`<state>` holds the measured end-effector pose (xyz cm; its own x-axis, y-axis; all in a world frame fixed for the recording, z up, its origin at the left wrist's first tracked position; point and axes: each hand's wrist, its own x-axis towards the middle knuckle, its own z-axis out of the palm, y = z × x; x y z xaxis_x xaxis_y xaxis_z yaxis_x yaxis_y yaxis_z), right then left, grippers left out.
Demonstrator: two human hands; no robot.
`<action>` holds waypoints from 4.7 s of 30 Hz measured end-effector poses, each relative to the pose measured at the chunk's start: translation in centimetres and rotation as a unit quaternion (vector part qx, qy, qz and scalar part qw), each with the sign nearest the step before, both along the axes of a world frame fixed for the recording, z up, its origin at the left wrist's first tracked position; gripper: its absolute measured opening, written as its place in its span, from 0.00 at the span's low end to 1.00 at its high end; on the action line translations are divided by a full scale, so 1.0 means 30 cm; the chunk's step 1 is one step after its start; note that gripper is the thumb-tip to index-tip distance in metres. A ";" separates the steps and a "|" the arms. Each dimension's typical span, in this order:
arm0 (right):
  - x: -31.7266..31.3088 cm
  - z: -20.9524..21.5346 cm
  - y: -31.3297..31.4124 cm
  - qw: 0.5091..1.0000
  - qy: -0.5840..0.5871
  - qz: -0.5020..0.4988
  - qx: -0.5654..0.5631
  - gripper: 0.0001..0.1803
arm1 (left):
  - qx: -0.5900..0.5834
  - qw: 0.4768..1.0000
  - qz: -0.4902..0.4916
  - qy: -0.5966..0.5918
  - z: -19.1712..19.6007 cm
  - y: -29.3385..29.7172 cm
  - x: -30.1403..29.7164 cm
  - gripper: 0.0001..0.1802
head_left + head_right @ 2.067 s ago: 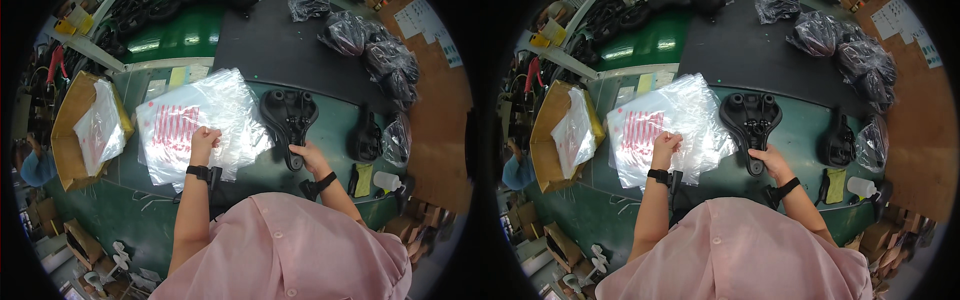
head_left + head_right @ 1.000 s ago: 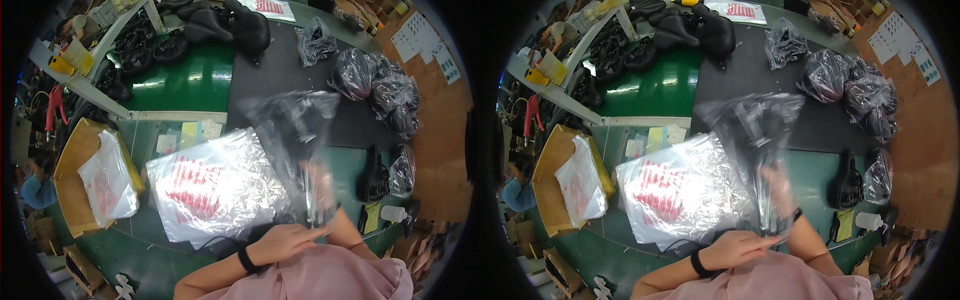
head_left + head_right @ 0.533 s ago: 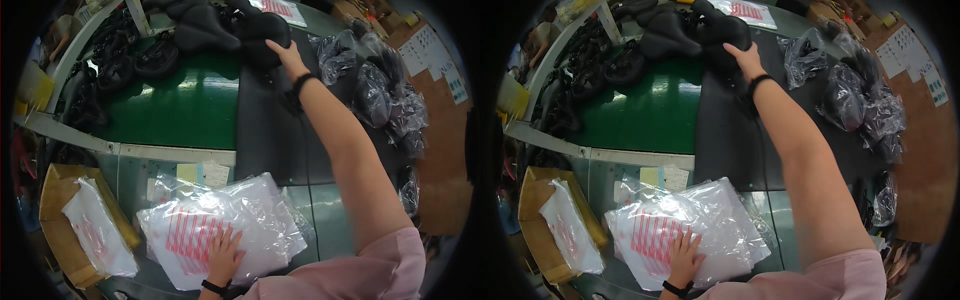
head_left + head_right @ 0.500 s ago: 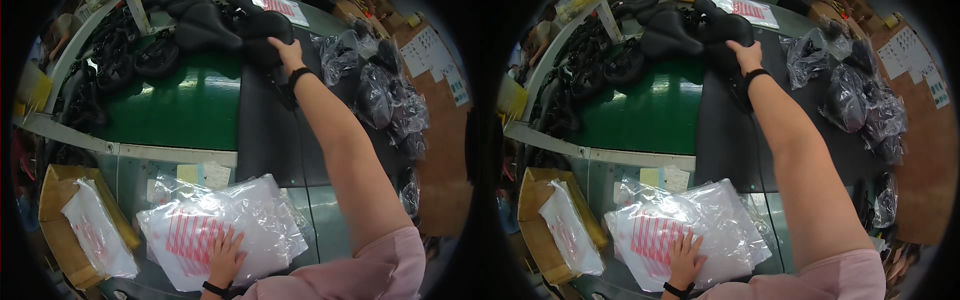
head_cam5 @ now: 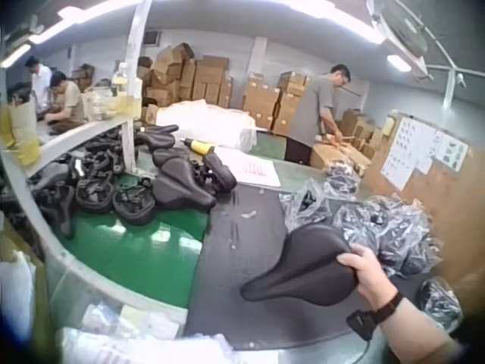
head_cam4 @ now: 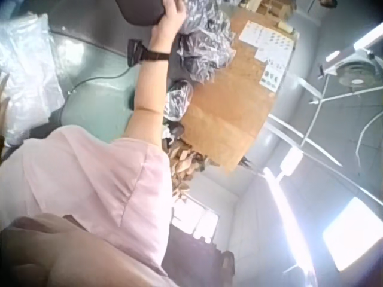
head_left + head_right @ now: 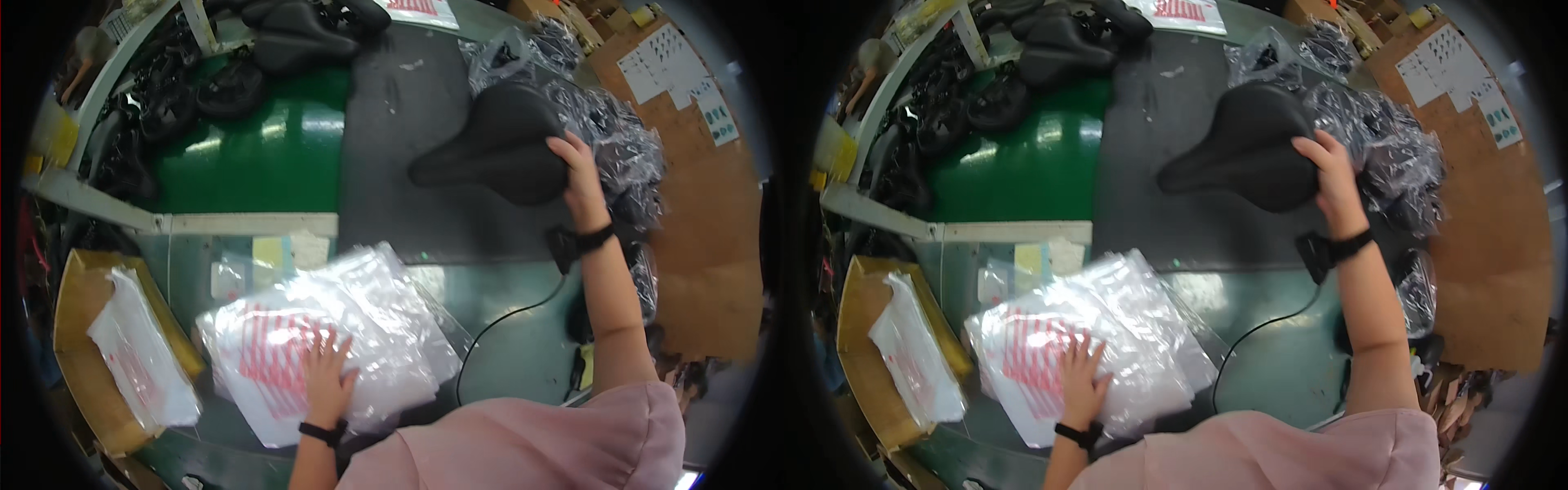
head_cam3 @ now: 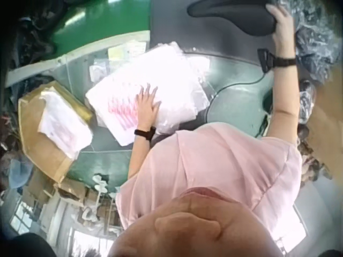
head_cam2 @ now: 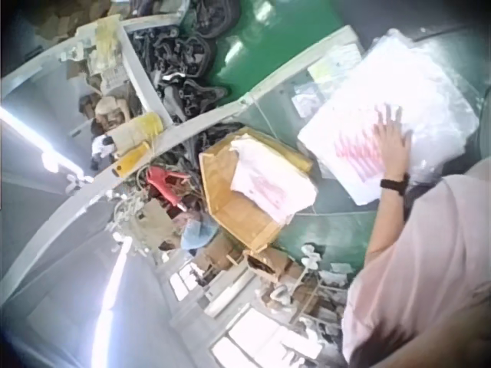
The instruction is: The person picks up black plastic parts from a pile on a green workbench, wipes them with a cloth, and places them into clear plastic bags. The person repeats this process for multiple parts, handling them one at a time.
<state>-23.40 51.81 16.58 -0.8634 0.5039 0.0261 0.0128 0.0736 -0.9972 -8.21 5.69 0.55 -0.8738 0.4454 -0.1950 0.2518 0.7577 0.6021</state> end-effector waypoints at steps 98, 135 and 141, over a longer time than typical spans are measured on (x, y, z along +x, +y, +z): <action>0.848 -0.261 -0.639 0.957 -0.205 0.131 -0.158 0.36 | 0.340 0.889 -0.307 -0.028 0.534 0.479 0.436 0.19; 0.262 -0.306 -0.951 0.948 -0.104 0.208 -0.215 0.29 | 0.716 0.621 0.301 -0.104 0.176 0.133 -0.046 0.34; 0.758 -0.057 -0.745 0.955 -0.016 0.247 0.161 0.39 | 0.714 0.610 0.324 -0.112 0.358 0.076 0.158 0.31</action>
